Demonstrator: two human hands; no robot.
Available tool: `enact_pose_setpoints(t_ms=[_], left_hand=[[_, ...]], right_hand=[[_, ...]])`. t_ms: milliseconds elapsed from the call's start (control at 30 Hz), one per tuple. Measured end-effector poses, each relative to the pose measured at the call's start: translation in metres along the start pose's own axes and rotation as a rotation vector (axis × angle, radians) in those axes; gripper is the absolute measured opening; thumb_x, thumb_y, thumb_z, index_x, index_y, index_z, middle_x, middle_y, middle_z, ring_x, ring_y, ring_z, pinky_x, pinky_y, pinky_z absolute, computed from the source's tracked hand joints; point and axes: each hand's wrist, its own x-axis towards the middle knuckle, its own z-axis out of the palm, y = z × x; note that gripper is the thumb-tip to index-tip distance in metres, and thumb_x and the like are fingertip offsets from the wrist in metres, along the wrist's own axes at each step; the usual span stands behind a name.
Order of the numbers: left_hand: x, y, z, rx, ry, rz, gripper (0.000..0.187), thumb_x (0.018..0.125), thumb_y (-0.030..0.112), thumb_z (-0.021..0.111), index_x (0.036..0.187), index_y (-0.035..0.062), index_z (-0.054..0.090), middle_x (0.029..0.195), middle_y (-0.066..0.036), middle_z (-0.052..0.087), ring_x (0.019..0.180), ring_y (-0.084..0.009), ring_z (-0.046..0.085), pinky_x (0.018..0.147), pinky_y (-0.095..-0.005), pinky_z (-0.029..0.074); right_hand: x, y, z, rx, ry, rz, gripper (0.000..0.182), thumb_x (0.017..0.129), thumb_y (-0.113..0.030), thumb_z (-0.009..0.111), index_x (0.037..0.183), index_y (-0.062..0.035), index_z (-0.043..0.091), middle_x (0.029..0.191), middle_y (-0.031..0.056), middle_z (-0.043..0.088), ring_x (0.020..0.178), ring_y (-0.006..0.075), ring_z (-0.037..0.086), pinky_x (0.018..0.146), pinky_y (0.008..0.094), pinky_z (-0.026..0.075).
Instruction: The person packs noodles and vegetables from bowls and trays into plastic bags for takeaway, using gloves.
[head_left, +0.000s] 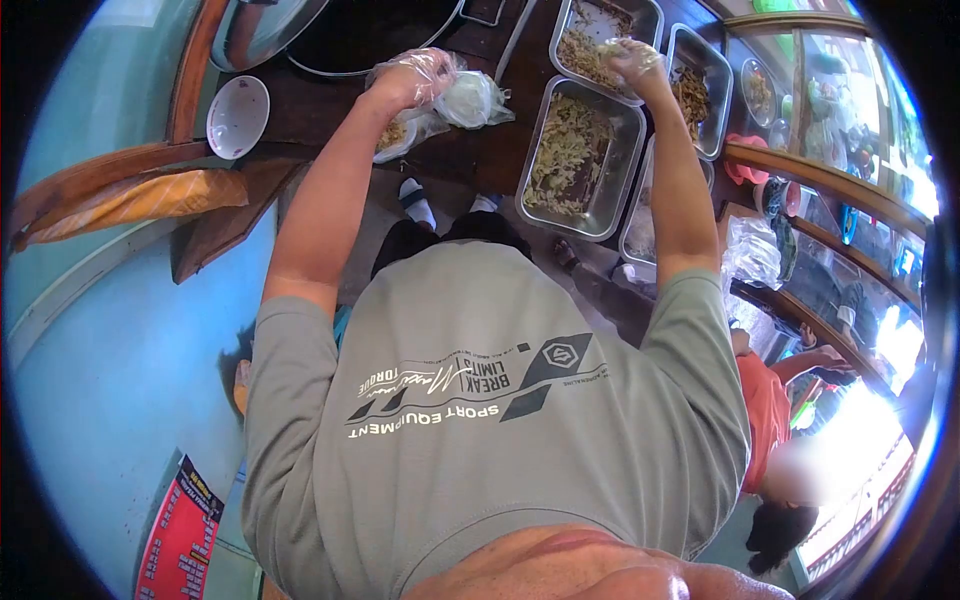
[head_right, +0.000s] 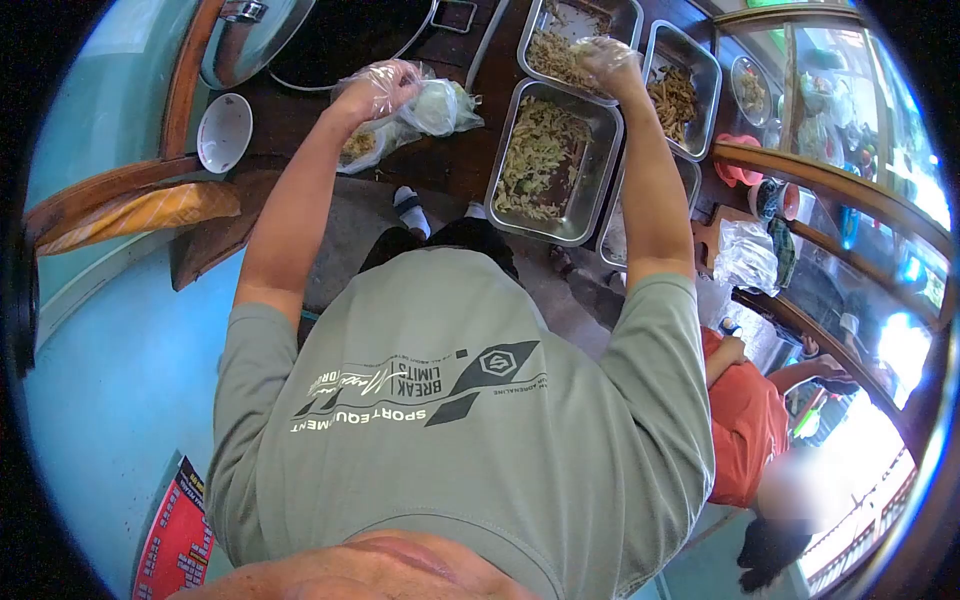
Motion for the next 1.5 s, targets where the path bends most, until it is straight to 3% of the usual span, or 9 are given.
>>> enact_pose_setpoints(t_ms=[67, 167, 367, 400, 567, 700, 767, 1067, 1500], left_hand=[[0.003, -0.004, 0.003, -0.012, 0.016, 0.033, 0.034, 0.095, 0.033, 0.063, 0.115, 0.0074, 0.069, 0.114, -0.016, 0.069, 0.107, -0.0335, 0.067, 0.095, -0.0419, 0.051], [0.012, -0.016, 0.013, -0.049, 0.051, 0.114, 0.032, 0.094, 0.033, 0.063, 0.113, 0.0074, 0.069, 0.113, -0.017, 0.07, 0.105, -0.0336, 0.067, 0.093, -0.0413, 0.052], [0.017, -0.021, 0.014, -0.14, 0.005, 0.162, 0.031, 0.093, 0.033, 0.064, 0.109, 0.0068, 0.071, 0.108, -0.017, 0.071, 0.1, -0.0333, 0.068, 0.091, -0.0407, 0.053], [0.016, -0.019, 0.013, -0.14, 0.018, 0.165, 0.031, 0.093, 0.033, 0.064, 0.108, 0.0067, 0.071, 0.107, -0.017, 0.071, 0.1, -0.0332, 0.068, 0.091, -0.0407, 0.053], [0.022, -0.022, 0.016, -0.1, 0.026, 0.227, 0.031, 0.093, 0.034, 0.065, 0.108, 0.0074, 0.072, 0.108, -0.017, 0.072, 0.1, -0.0329, 0.069, 0.09, -0.041, 0.053], [0.021, -0.015, 0.012, -0.062, -0.011, 0.198, 0.032, 0.093, 0.035, 0.066, 0.109, 0.0082, 0.072, 0.109, -0.016, 0.072, 0.101, -0.032, 0.069, 0.09, -0.0411, 0.053], [0.023, -0.018, 0.013, -0.067, 0.004, 0.203, 0.032, 0.093, 0.035, 0.065, 0.11, 0.0085, 0.072, 0.109, -0.016, 0.072, 0.1, -0.0315, 0.069, 0.09, -0.041, 0.053], [0.02, -0.022, 0.014, -0.085, 0.047, 0.263, 0.037, 0.092, 0.041, 0.066, 0.11, 0.0084, 0.073, 0.105, -0.015, 0.073, 0.095, -0.0303, 0.07, 0.088, -0.0396, 0.054], [0.026, -0.033, 0.018, -0.186, 0.032, 0.272, 0.037, 0.092, 0.04, 0.069, 0.109, 0.008, 0.073, 0.1, -0.013, 0.074, 0.089, -0.0261, 0.07, 0.085, -0.0376, 0.055]], right_hand=[[-0.015, -0.006, -0.01, 0.762, 0.028, 0.224, 0.025, 0.087, -0.006, 0.071, 0.112, -0.0011, 0.07, 0.109, 0.0095, 0.073, 0.097, 0.0218, 0.07, 0.088, 0.0325, 0.057], [-0.023, 0.002, -0.011, 1.005, 0.054, 0.255, 0.033, 0.093, -0.015, 0.072, 0.121, -0.0007, 0.066, 0.112, 0.0048, 0.072, 0.099, 0.0148, 0.067, 0.088, 0.0286, 0.054], [-0.05, -0.081, -0.018, 1.519, 0.071, 0.142, 0.039, 0.087, -0.013, 0.077, 0.121, 0.0008, 0.065, 0.111, 0.0079, 0.072, 0.099, 0.0158, 0.069, 0.087, 0.028, 0.055], [-0.049, -0.112, -0.026, 1.242, 0.002, 0.309, 0.041, 0.087, -0.016, 0.078, 0.122, -0.0003, 0.065, 0.113, 0.0088, 0.072, 0.1, 0.0156, 0.069, 0.088, 0.0292, 0.056], [-0.049, -0.21, 0.015, 1.317, -0.119, 0.183, 0.039, 0.089, -0.02, 0.077, 0.122, -0.0019, 0.066, 0.109, 0.0046, 0.072, 0.094, 0.0109, 0.068, 0.084, 0.0258, 0.055], [-0.045, -0.244, 0.061, 0.785, -0.026, 0.248, 0.027, 0.088, -0.015, 0.073, 0.111, 0.0006, 0.072, 0.099, 0.011, 0.075, 0.089, 0.0179, 0.071, 0.08, 0.0327, 0.056], [-0.043, -0.226, 0.088, 0.453, 0.158, 0.055, 0.029, 0.086, -0.016, 0.071, 0.11, 0.0008, 0.072, 0.101, 0.0165, 0.074, 0.09, 0.0245, 0.072, 0.081, 0.0357, 0.056], [-0.045, -0.244, 0.068, 0.29, 0.139, 0.107, 0.032, 0.084, -0.018, 0.07, 0.11, 0.0007, 0.071, 0.103, 0.0206, 0.073, 0.096, 0.033, 0.071, 0.086, 0.038, 0.055], [-0.045, -0.248, 0.075, 0.622, 0.232, 0.178, 0.022, 0.089, -0.015, 0.068, 0.104, -0.0007, 0.072, 0.093, 0.0126, 0.074, 0.084, 0.0218, 0.069, 0.077, 0.0359, 0.054]])
